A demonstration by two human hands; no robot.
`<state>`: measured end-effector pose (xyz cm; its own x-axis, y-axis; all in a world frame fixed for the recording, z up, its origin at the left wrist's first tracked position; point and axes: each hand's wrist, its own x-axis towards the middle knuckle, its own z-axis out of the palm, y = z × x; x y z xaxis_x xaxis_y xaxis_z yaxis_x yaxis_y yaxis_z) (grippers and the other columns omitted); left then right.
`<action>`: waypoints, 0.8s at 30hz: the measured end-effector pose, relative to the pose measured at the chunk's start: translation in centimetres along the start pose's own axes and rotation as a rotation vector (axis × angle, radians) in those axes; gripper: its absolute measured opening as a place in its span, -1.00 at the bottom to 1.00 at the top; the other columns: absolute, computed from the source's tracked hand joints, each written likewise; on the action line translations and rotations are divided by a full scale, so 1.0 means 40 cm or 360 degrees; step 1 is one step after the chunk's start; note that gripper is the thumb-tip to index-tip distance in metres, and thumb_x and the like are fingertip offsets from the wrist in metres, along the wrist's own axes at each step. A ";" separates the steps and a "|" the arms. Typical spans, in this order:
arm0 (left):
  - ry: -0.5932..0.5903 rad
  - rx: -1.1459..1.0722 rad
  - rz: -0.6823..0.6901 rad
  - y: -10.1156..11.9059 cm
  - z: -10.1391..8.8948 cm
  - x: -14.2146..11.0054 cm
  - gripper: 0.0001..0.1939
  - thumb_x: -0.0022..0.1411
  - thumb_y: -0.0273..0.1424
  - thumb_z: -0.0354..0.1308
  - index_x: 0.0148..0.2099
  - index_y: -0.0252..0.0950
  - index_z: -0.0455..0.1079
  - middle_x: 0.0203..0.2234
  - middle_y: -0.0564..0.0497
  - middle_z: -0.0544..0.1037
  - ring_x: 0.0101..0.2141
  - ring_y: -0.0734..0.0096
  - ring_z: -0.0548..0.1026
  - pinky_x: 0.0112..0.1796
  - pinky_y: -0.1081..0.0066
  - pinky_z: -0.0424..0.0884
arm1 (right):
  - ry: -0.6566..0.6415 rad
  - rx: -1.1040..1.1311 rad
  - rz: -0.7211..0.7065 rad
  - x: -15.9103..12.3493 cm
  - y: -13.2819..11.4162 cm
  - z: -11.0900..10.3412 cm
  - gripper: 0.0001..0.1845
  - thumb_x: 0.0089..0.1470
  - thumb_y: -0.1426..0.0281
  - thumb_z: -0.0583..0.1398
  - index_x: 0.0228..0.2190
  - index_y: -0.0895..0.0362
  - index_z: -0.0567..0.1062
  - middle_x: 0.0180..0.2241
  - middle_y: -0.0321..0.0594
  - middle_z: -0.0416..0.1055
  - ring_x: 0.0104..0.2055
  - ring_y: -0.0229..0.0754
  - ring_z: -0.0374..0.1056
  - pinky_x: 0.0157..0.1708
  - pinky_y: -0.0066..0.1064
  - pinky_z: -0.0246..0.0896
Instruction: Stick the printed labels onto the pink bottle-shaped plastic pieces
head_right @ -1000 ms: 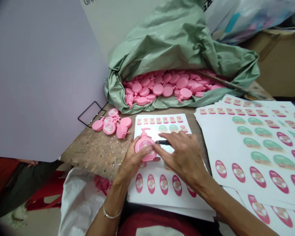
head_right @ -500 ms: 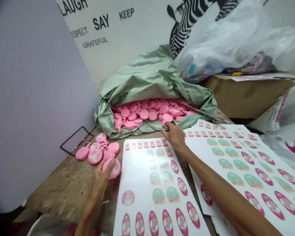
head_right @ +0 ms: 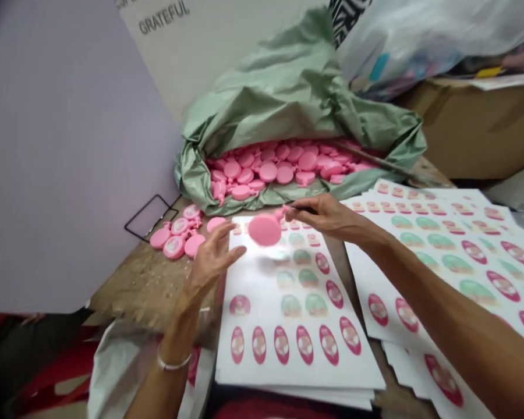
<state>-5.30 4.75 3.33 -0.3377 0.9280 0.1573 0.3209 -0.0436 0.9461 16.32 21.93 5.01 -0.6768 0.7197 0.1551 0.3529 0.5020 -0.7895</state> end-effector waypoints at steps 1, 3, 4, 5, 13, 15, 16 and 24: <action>-0.0264 -0.0331 -0.0193 0.009 0.018 -0.012 -0.63 0.04 -0.26 0.31 -0.09 -0.27 0.47 -0.16 -0.13 0.55 -0.02 0.09 0.44 0.00 0.17 0.35 | -0.0241 0.0125 -0.0015 -0.021 -0.026 0.011 -0.59 0.08 0.06 0.16 -0.36 0.14 0.58 -0.39 -0.20 0.52 -0.30 -0.13 0.41 -0.28 -0.34 0.26; -0.0657 -0.0833 -0.0570 0.015 0.046 -0.042 -0.62 0.06 -0.22 0.29 -0.10 -0.31 0.47 -0.24 -0.14 0.59 -0.17 0.11 0.54 -0.16 0.21 0.46 | -0.0548 0.0256 -0.0003 -0.058 -0.066 0.046 -0.53 0.11 0.01 0.12 -0.37 0.16 0.56 -0.40 -0.21 0.50 -0.32 -0.16 0.39 -0.31 -0.36 0.25; -0.0739 -0.1001 -0.0704 0.013 0.054 -0.057 -0.61 0.07 -0.20 0.28 -0.10 -0.34 0.47 -0.27 -0.16 0.59 -0.24 0.12 0.56 -0.23 0.24 0.48 | -0.0523 0.0249 0.0018 -0.076 -0.081 0.069 -0.52 0.11 -0.01 0.11 -0.37 0.16 0.54 -0.42 -0.21 0.49 -0.34 -0.17 0.37 -0.34 -0.37 0.24; -0.0736 -0.1106 -0.0786 0.008 0.056 -0.071 -0.60 0.08 -0.20 0.28 -0.11 -0.36 0.47 -0.29 -0.17 0.60 -0.28 0.13 0.58 -0.27 0.26 0.49 | -0.0423 0.0194 0.0049 -0.093 -0.091 0.095 -0.52 0.11 -0.01 0.12 -0.34 0.16 0.53 -0.41 -0.21 0.48 -0.35 -0.17 0.36 -0.36 -0.37 0.23; -0.0157 -0.1118 -0.0708 -0.050 0.031 -0.079 -0.60 0.14 -0.17 0.23 -0.12 -0.40 0.41 -0.33 -0.19 0.61 -0.38 0.25 0.60 -0.35 0.35 0.52 | 0.0137 -0.0419 0.0021 -0.254 -0.100 0.333 -0.75 0.22 0.23 0.07 -0.23 0.13 0.43 -0.36 -0.18 0.46 -0.33 -0.13 0.33 -0.29 -0.27 0.14; -0.0219 -0.1196 -0.0784 -0.071 0.043 -0.074 -0.60 0.11 -0.18 0.26 -0.14 -0.42 0.40 -0.32 -0.21 0.60 -0.38 0.23 0.60 -0.37 0.34 0.52 | 0.0211 -0.0594 -0.0126 -0.270 -0.090 0.368 -0.83 0.21 0.31 0.10 -0.29 0.12 0.45 -0.35 -0.18 0.48 -0.28 -0.10 0.32 -0.27 -0.26 0.08; -0.0223 -0.1226 -0.0792 -0.082 0.050 -0.073 -0.60 0.10 -0.20 0.28 -0.14 -0.42 0.39 -0.32 -0.21 0.60 -0.37 0.22 0.60 -0.36 0.34 0.52 | 0.0251 -0.0646 -0.0180 -0.273 -0.085 0.379 -0.84 0.21 0.33 0.11 -0.30 0.12 0.45 -0.35 -0.18 0.48 -0.28 -0.10 0.31 -0.28 -0.27 0.05; -0.0177 -0.1321 -0.0649 -0.122 0.065 -0.078 -0.65 0.14 -0.23 0.27 -0.15 -0.38 0.36 -0.36 -0.10 0.59 -0.36 0.31 0.60 -0.21 0.30 0.49 | 0.0319 -0.0820 -0.0394 -0.276 -0.075 0.394 -0.82 0.20 0.39 0.12 -0.40 0.16 0.46 -0.48 -0.20 0.41 -0.38 -0.15 0.24 -0.32 -0.28 -0.02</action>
<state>-3.52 3.01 -2.51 -0.1845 0.9581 -0.2191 -0.5541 0.0827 0.8283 12.55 4.93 -3.67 -0.6614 0.6030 0.4460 0.5019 0.7977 -0.3342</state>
